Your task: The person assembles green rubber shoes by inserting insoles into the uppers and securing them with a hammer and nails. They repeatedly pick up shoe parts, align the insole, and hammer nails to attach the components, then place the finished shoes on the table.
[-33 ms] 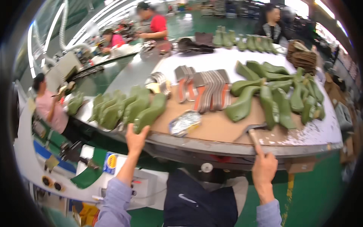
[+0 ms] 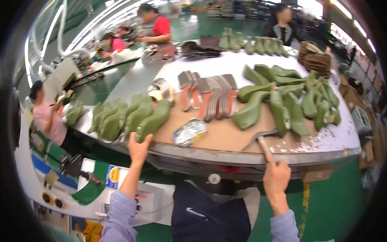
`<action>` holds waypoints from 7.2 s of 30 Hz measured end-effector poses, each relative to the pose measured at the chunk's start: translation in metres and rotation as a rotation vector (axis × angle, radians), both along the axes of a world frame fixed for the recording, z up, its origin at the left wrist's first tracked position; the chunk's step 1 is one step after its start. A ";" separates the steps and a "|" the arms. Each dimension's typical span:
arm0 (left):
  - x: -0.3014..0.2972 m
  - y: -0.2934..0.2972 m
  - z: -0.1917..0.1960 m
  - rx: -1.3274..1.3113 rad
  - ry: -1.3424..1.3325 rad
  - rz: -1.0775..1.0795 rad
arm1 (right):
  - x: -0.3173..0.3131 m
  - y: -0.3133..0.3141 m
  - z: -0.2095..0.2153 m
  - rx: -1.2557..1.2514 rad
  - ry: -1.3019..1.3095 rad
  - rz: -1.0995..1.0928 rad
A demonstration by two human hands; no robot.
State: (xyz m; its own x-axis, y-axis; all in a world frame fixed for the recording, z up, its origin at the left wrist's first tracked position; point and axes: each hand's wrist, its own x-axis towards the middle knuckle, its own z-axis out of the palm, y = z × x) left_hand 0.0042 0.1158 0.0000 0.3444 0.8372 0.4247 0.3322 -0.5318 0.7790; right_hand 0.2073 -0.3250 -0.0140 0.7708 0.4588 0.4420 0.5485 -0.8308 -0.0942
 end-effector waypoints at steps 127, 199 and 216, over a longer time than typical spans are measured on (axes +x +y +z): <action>0.063 -0.178 0.081 0.034 0.608 -0.972 | -0.079 -0.054 0.080 0.649 0.465 0.579; 0.048 -0.158 0.080 0.639 0.798 -1.070 | -0.098 -0.028 0.098 0.385 0.607 0.450; 0.047 -0.159 0.082 0.579 0.740 -1.065 | -0.113 -0.027 0.071 0.635 0.965 0.384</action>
State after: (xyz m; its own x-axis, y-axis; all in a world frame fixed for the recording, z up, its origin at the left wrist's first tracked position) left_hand 0.0510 -0.0429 0.0823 0.9805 -0.1871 0.0594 -0.1952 -0.9613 0.1942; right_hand 0.0943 -0.3519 0.0574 0.7685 0.6398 -0.0088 0.2286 -0.2874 -0.9301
